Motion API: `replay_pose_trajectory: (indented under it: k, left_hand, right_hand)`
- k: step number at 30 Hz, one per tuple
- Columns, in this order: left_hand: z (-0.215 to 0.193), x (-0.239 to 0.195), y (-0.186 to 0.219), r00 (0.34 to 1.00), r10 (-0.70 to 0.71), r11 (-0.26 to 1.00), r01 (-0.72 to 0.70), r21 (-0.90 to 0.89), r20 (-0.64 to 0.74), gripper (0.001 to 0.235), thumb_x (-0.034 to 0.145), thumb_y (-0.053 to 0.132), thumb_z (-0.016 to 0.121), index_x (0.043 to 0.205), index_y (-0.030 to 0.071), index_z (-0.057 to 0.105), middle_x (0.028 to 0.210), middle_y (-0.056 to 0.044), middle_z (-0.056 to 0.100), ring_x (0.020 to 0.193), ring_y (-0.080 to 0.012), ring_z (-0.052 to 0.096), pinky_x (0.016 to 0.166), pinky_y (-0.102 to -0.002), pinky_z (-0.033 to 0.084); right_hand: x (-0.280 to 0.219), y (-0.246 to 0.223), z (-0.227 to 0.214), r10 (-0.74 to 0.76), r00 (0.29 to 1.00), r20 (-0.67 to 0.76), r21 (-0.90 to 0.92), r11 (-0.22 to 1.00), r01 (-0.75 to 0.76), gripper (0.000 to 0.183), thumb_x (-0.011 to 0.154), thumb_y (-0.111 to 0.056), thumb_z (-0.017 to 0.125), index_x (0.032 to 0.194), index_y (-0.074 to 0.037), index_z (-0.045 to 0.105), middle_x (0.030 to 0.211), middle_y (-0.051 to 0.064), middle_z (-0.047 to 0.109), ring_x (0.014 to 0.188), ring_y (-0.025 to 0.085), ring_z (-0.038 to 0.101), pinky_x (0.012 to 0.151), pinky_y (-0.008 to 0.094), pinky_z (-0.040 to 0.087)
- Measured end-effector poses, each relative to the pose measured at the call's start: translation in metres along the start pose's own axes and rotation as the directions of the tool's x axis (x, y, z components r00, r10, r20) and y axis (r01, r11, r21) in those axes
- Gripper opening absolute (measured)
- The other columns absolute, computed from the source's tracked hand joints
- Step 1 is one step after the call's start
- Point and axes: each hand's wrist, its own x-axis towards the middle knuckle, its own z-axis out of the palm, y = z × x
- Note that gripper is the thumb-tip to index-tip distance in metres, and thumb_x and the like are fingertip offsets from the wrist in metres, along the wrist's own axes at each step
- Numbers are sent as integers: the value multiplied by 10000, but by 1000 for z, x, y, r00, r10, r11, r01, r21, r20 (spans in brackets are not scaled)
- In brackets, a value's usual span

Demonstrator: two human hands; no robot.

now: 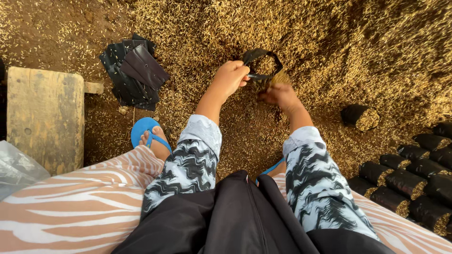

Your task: The person scoops loose brown material from a large pile and fills small black plastic nursery bags. The person then folds the top of each bag to close it and places it aside. The process is repeated for multiple bags.

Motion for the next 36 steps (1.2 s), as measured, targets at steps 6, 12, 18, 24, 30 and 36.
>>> replay_pose_trajectory:
  k: [6, 12, 18, 24, 30, 36]
  left_hand:
    - [-1, -1, 4, 999, -31, 995, 29, -97, -10, 195, 940, 227, 604, 1028, 55, 638, 902, -50, 674, 766, -98, 682, 714, -234, 588]
    - [-1, -2, 0, 998, -43, 999, 42, 21, 42, 236, 965, 240, 572, 1007, 29, 671, 847, -36, 676, 735, -107, 649, 651, -224, 547]
    - [-5, -4, -11, 982, -69, 997, 72, -13, 179, 221, 966, 212, 584, 911, 11, 659, 857, -54, 678, 745, -126, 656, 703, -249, 571]
    - [7, -1, -40, 955, -196, 980, 181, 87, 224, 177, 946, 202, 565, 912, 48, 645, 884, -58, 671, 799, -134, 680, 772, -258, 599]
    - [20, 5, -81, 961, -207, 976, 188, 113, 185, 206, 950, 202, 565, 930, 40, 690, 876, -52, 705, 783, -123, 679, 758, -261, 581]
    - [19, 5, -87, 964, -222, 967, 197, 163, 150, 219, 944, 218, 566, 911, 46, 698, 829, -36, 712, 737, -115, 680, 731, -267, 584]
  right_hand:
    - [-15, -35, -4, 93, 971, 220, -67, 994, -80, 382, 1030, -161, 492, 1388, -37, 543, 1326, 159, 667, 1177, 256, 678, 1041, 403, 555]
    - [-30, -15, 58, 307, 869, 388, -208, 948, -241, 483, 1040, -313, 438, 1438, -94, 602, 1341, 111, 715, 1108, 262, 711, 1013, 344, 564]
    - [6, -27, 40, -37, 993, -112, -374, 927, -7, 391, 1010, -173, 647, 1391, -103, 591, 1263, 154, 737, 1105, 298, 680, 999, 393, 541]
    - [-5, -45, 11, -60, 994, -92, -24, 998, 58, 577, 927, -475, 530, 1414, -186, 643, 1442, 36, 667, 1253, 230, 544, 968, 480, 408]
    - [-29, -61, 3, 150, 989, 9, -399, 907, -134, 735, 795, -520, 769, 1383, -159, 514, 1268, 179, 575, 1117, 310, 624, 942, 444, 568]
    - [-23, -60, 19, -76, 997, -7, -534, 843, 61, 295, 851, -159, 693, 1103, -13, 647, 958, 133, 715, 825, 258, 724, 720, 436, 582]
